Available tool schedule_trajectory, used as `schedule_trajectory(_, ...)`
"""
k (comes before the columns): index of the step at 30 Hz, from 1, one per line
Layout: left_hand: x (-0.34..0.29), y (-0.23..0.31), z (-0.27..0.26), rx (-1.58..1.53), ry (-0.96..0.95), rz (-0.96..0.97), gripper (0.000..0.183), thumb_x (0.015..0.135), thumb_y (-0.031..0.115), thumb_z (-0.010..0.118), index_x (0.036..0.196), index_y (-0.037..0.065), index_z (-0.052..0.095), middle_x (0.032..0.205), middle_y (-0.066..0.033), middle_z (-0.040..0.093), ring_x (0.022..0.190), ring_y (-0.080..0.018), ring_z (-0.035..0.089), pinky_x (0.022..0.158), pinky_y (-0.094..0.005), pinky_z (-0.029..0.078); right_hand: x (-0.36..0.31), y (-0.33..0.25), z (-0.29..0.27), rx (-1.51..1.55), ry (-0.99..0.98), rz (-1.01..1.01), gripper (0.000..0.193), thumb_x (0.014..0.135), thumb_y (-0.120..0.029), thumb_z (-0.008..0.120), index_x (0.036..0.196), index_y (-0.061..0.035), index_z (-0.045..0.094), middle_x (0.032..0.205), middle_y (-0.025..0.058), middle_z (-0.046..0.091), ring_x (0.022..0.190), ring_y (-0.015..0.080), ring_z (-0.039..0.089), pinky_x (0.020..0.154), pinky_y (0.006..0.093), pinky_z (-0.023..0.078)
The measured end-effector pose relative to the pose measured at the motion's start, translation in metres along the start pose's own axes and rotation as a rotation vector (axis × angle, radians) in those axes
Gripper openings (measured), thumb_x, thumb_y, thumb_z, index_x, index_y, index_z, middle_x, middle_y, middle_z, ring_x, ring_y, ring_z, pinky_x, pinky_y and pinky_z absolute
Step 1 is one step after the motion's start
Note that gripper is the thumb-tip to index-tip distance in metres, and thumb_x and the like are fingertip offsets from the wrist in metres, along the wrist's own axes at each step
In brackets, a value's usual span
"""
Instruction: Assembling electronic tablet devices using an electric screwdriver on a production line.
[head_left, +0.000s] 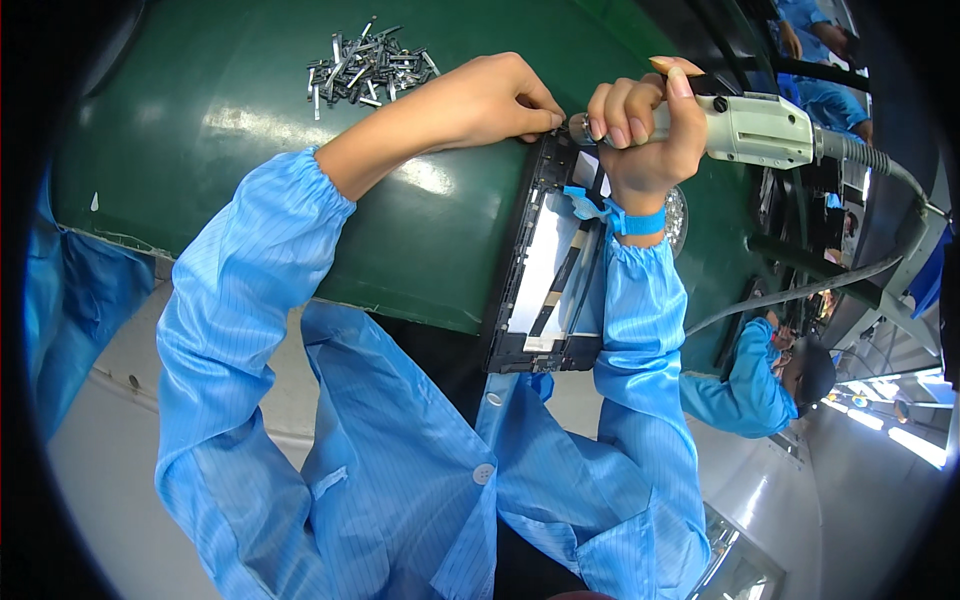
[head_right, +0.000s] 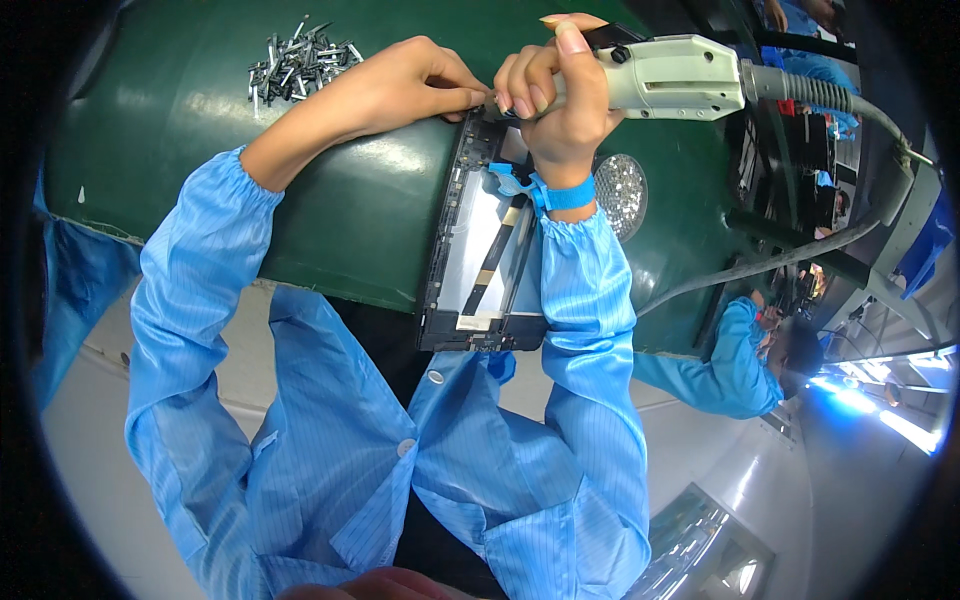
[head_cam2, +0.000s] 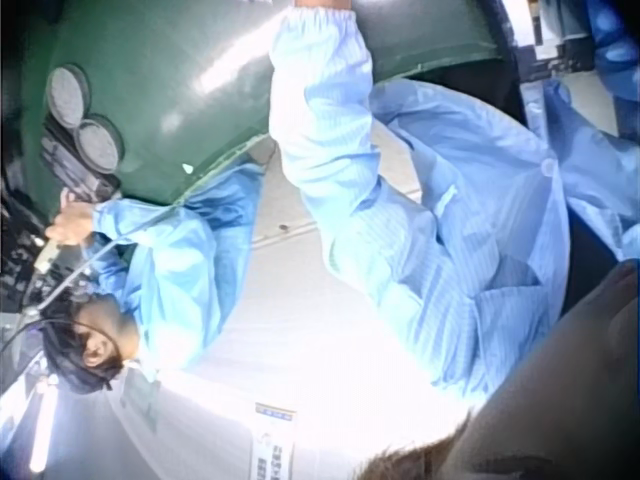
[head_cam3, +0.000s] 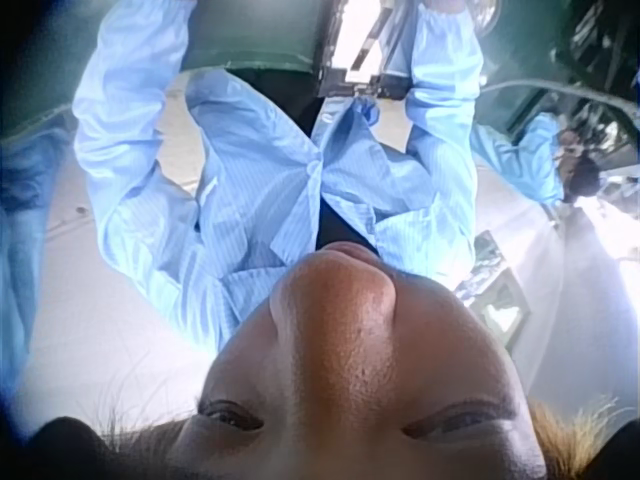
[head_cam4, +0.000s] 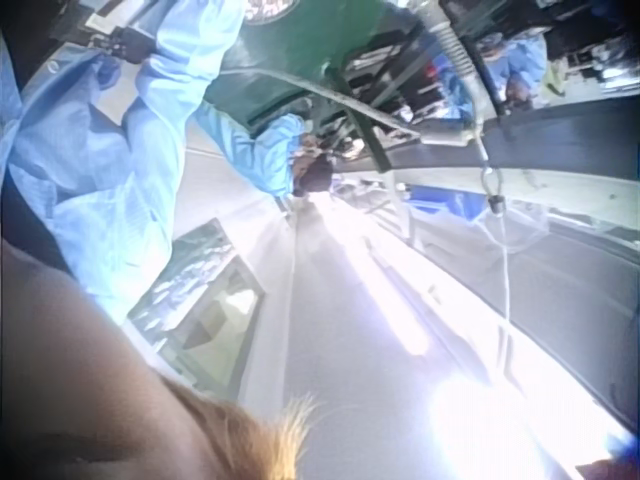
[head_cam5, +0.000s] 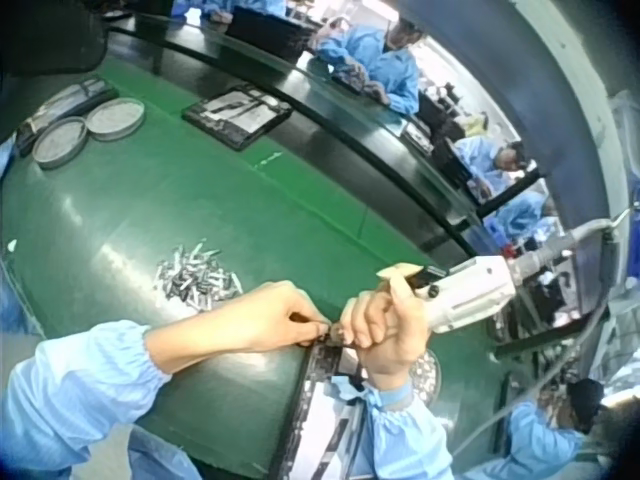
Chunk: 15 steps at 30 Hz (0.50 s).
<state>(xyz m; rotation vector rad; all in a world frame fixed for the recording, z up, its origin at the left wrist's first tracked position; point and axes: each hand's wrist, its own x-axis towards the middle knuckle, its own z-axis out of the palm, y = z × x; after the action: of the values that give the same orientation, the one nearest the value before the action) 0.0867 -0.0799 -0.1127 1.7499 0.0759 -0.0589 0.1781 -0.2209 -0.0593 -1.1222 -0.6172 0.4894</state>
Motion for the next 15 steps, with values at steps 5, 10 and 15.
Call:
schedule_trajectory(5,0.001,-0.0063,0.0032,-0.037,0.001,0.002,0.025,0.083,0.017,0.065,0.098,-0.001,0.073,0.076,-0.0136,0.071,0.07,-0.0185,0.068,0.069,-0.0299,0.053,-0.0008,0.0063,-0.0027,-0.008,0.02,0.011,0.03,0.096,-0.026,0.041,0.102,-0.002,0.058,0.05,-0.0017,0.029,0.039,0.011,0.032,0.042,0.0302,0.036)
schedule_trajectory(10,0.0004,-0.0062,0.0027,-0.001,-0.046,-0.034,0.026,0.091,0.017,0.066,0.1,-0.007,0.07,0.081,-0.0123,0.068,0.072,-0.0147,0.065,0.068,-0.028,0.054,-0.0017,0.0042,0.0039,-0.011,-0.016,0.02,0.029,0.097,-0.026,0.041,0.102,-0.0012,0.056,0.049,-0.0019,0.029,0.04,0.0105,0.033,0.042,0.0301,0.037)
schedule_trajectory(15,-0.0009,-0.0044,0.0046,-0.035,-0.045,-0.036,0.025,0.09,0.016,0.066,0.097,-0.008,0.07,0.078,-0.0123,0.069,0.07,-0.0143,0.065,0.067,-0.0281,0.054,-0.004,0.0057,-0.0023,-0.063,-0.087,0.047,0.028,0.097,-0.026,0.042,0.094,-0.0014,0.054,0.049,-0.002,0.03,0.041,0.0105,0.034,0.044,0.0301,0.037)
